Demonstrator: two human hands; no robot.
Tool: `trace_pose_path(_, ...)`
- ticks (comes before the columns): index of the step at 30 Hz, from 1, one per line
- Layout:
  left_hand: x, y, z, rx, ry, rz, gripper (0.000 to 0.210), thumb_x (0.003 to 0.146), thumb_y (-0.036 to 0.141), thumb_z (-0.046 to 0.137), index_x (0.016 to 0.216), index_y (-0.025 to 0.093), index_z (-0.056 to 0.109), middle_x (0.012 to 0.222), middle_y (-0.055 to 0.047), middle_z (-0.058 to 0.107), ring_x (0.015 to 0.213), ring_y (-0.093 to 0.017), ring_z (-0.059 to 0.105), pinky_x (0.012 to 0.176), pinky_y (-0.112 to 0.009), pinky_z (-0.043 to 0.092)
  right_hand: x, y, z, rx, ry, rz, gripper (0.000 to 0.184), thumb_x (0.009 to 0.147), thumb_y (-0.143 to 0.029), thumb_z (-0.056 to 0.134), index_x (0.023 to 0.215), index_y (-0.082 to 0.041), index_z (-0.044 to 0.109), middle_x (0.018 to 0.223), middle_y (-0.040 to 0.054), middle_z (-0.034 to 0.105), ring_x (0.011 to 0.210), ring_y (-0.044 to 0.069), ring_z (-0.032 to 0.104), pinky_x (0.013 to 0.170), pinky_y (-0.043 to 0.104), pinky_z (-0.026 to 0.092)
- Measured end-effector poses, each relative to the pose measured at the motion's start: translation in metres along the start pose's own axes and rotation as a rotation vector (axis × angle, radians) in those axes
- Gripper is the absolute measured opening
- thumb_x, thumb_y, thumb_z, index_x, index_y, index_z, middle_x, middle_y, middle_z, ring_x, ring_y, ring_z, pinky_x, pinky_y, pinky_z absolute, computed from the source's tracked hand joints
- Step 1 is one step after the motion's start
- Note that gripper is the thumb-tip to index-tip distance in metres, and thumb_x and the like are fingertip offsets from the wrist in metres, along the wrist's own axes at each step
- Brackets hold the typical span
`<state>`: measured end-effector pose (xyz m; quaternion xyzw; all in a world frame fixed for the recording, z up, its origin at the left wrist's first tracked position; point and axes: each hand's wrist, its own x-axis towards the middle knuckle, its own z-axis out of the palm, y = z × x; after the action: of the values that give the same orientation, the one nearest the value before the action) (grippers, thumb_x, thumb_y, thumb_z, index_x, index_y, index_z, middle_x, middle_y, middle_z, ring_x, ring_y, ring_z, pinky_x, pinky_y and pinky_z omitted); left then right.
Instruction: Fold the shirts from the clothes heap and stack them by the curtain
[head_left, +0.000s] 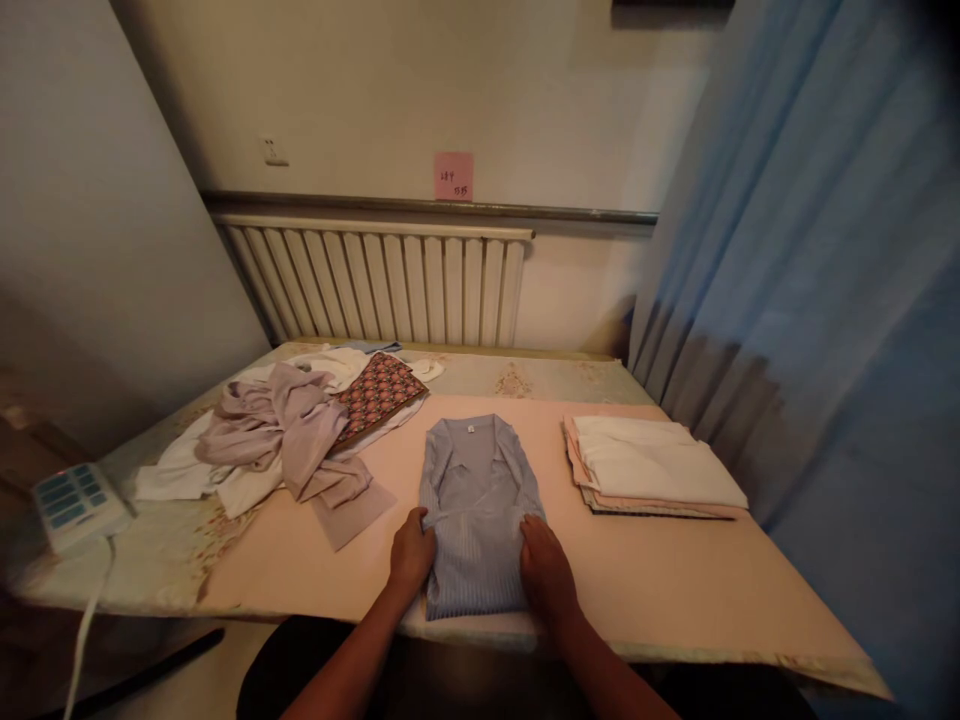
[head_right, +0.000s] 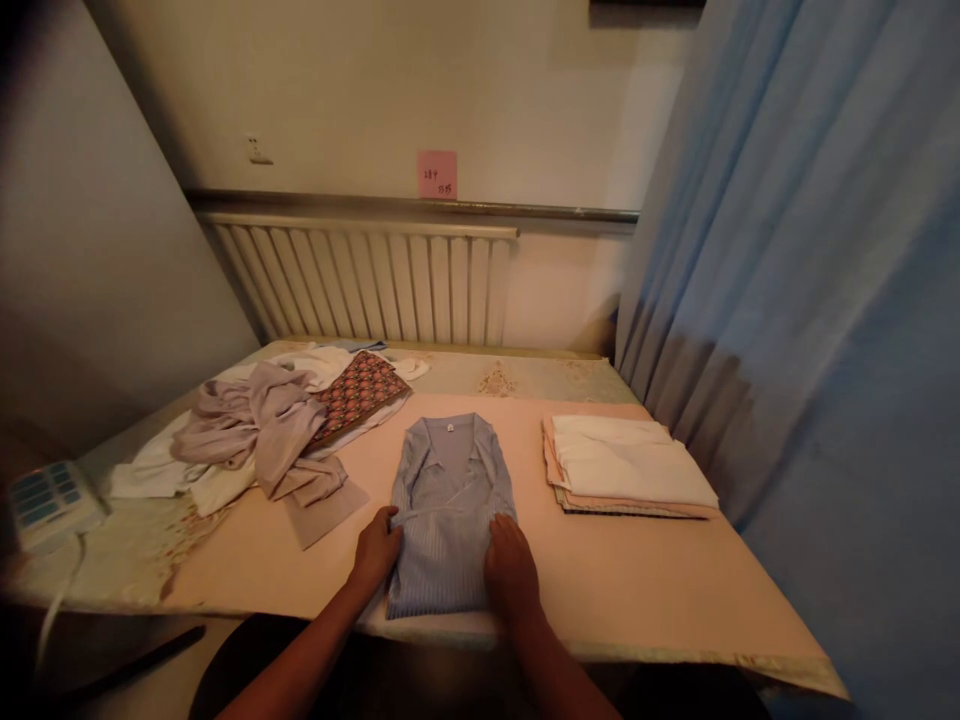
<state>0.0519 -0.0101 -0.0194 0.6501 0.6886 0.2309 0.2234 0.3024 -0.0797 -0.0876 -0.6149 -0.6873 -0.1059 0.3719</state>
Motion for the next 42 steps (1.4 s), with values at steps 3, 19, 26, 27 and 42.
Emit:
trace_pose_path(3,-0.008,0.0,0.004,0.002,0.029,0.004,0.041,0.086,0.022,0.044,0.126,0.013,0.05,0.12,-0.014,0.063,0.109,-0.024,0.061,0.092,-0.032,0.043,-0.001,0.0,0.002,0.041,-0.002,0.042,0.04,0.084,-0.009,0.038,0.115,-0.014,0.063,0.122,0.0123,0.063,0.118,0.022,0.055,0.104,0.043,0.044)
trace_pose_path(19,-0.016,-0.009,0.017,0.031,0.141,0.085,0.036,0.092,0.025,0.038,0.125,0.016,0.048,0.116,-0.011,0.066,0.102,-0.023,0.064,0.087,-0.033,0.046,0.073,0.034,-0.029,0.237,-0.346,0.435,0.043,0.067,-0.015,0.055,0.108,-0.017,0.067,0.104,0.0072,0.068,0.1,0.021,0.06,0.092,0.03,0.045)
trace_pose_path(26,-0.016,-0.008,0.017,0.026,0.134,0.089,0.036,0.091,0.025,0.039,0.125,0.017,0.048,0.117,-0.011,0.065,0.104,-0.023,0.063,0.089,-0.033,0.045,0.077,0.046,-0.024,0.241,-0.514,0.517,0.031,0.061,-0.015,0.06,0.091,-0.019,0.069,0.083,0.0004,0.068,0.078,0.015,0.061,0.069,0.022,0.044)
trace_pose_path(27,-0.016,-0.008,0.017,0.026,0.134,0.088,0.036,0.091,0.025,0.039,0.125,0.017,0.048,0.117,-0.011,0.065,0.103,-0.023,0.063,0.089,-0.033,0.045,0.079,0.046,-0.024,0.239,-0.538,0.524,0.028,0.061,-0.014,0.061,0.087,-0.019,0.069,0.08,-0.0005,0.068,0.075,0.015,0.06,0.066,0.021,0.042)
trace_pose_path(42,-0.001,-0.012,0.006,-0.163,0.144,0.144,0.03,0.086,0.023,0.042,0.114,0.019,0.053,0.105,-0.007,0.068,0.098,-0.021,0.064,0.087,-0.032,0.047,0.095,0.038,-0.036,0.281,-0.508,0.479,0.009,0.068,-0.022,0.055,0.069,-0.019,0.063,0.07,-0.0016,0.064,0.071,0.014,0.057,0.063,0.021,0.036)
